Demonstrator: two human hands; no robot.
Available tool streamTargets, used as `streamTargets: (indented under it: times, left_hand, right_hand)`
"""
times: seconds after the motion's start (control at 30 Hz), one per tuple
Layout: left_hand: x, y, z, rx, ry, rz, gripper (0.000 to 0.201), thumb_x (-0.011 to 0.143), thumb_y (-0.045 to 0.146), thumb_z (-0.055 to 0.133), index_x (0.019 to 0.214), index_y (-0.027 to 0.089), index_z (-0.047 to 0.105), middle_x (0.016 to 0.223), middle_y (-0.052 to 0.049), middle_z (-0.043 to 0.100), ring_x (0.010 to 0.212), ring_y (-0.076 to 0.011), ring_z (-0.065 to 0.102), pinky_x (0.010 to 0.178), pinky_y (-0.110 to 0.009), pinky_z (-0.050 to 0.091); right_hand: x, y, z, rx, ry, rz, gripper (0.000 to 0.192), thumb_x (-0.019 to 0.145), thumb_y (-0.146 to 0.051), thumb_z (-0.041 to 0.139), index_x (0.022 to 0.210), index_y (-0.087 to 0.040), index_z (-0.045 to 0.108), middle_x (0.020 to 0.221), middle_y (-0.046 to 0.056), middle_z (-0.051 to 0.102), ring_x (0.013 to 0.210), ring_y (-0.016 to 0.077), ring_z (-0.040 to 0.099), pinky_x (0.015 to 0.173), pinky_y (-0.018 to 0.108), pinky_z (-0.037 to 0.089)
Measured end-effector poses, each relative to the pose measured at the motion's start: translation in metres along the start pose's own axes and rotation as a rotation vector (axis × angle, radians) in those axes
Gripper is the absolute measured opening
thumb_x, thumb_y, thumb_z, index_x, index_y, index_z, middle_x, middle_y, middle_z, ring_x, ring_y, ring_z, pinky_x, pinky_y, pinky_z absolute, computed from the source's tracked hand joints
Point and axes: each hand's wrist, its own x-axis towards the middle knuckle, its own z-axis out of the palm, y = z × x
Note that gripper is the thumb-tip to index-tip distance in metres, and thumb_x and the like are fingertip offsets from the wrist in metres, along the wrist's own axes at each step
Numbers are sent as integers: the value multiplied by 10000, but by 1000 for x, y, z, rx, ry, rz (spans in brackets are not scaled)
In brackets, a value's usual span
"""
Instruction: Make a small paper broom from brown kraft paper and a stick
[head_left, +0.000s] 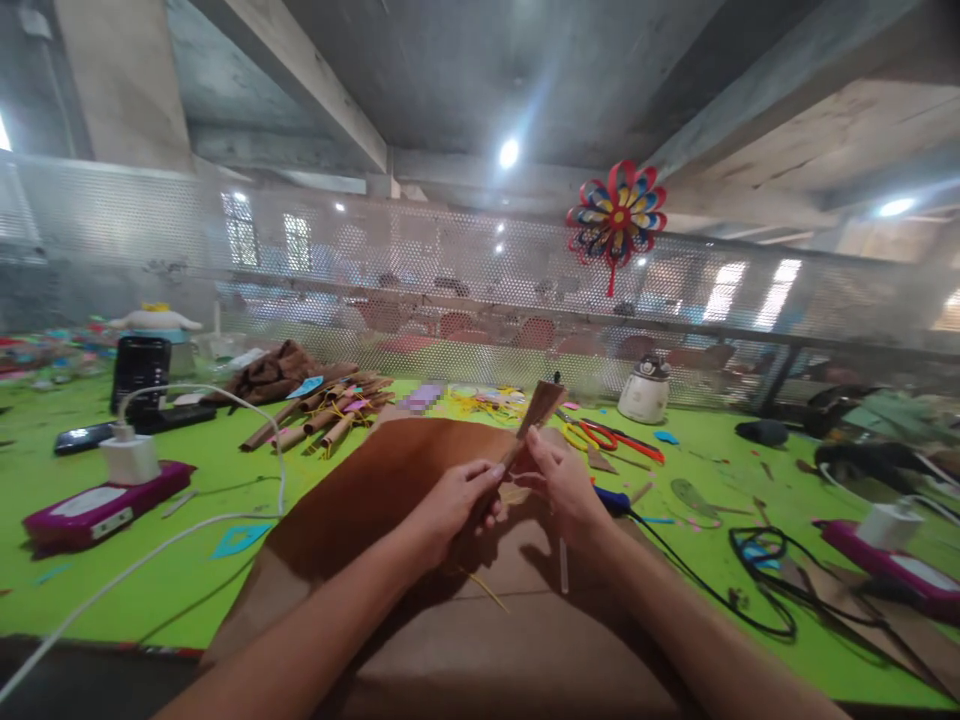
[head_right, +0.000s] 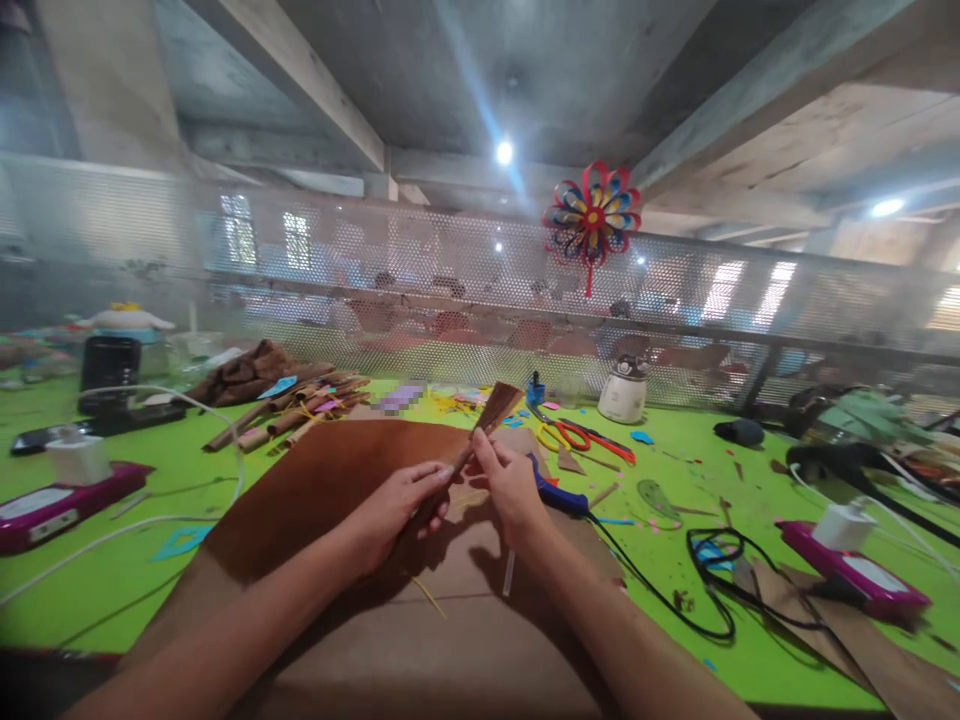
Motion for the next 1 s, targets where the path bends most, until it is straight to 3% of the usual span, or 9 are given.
streamTargets:
  times: [0.1, 0.3, 0.53, 0.67, 0.83, 1.0]
  left_hand:
    - [3, 0, -8, -103, 75, -13, 298, 802, 431, 576, 897, 150, 543, 594, 28, 508, 466, -60, 448, 412, -149, 296]
    - [8, -1, -21, -319, 88, -85, 315, 852, 415, 516, 983, 135, 574, 620, 15, 505, 463, -62, 461, 434, -161, 350]
    - [10, 4, -30, -486, 76, -163, 206, 869, 281, 485, 981, 131, 572, 614, 10, 492, 465, -71, 470, 421, -158, 344]
    - [8, 8, -33, -497, 84, -171, 177, 872, 242, 481, 973, 129, 572, 596, 11, 490, 450, -70, 462, 411, -154, 339]
    - [12, 5, -40, -475, 101, -129, 169, 884, 209, 461, 987, 120, 561, 612, -5, 512, 495, -86, 508, 425, -158, 372]
    - [20, -2, -50, -465, 85, -149, 171, 900, 221, 436, 951, 119, 565, 600, -9, 507, 469, -74, 485, 415, -148, 382]
  right_hand:
    - [0, 3, -7, -48, 43, 7, 438, 592, -537, 730, 796, -155, 669, 725, 44, 651, 671, 169, 596, 580, 279, 473]
    - [3, 7, -20, -153, 41, -125, 383, 649, -532, 690, 603, -173, 566, 428, -57, 440, 406, 83, 371, 422, 231, 283]
    - [-3, 7, -12, 47, -94, -57, 506, 705, -608, 605, 532, -214, 339, 426, -110, 260, 347, 49, 226, 365, 212, 219]
    - [-6, 4, -11, -10, -149, -80, 446, 711, -573, 623, 553, -197, 442, 403, -90, 357, 346, 63, 311, 385, 222, 272]
    - [-14, -6, -15, -90, -361, -102, 348, 643, -489, 718, 658, -166, 589, 494, -27, 567, 448, 102, 491, 498, 252, 408]
    - [-15, -8, -21, -65, -380, -60, 466, 739, -584, 590, 514, -178, 547, 358, -56, 421, 344, 81, 383, 424, 237, 338]
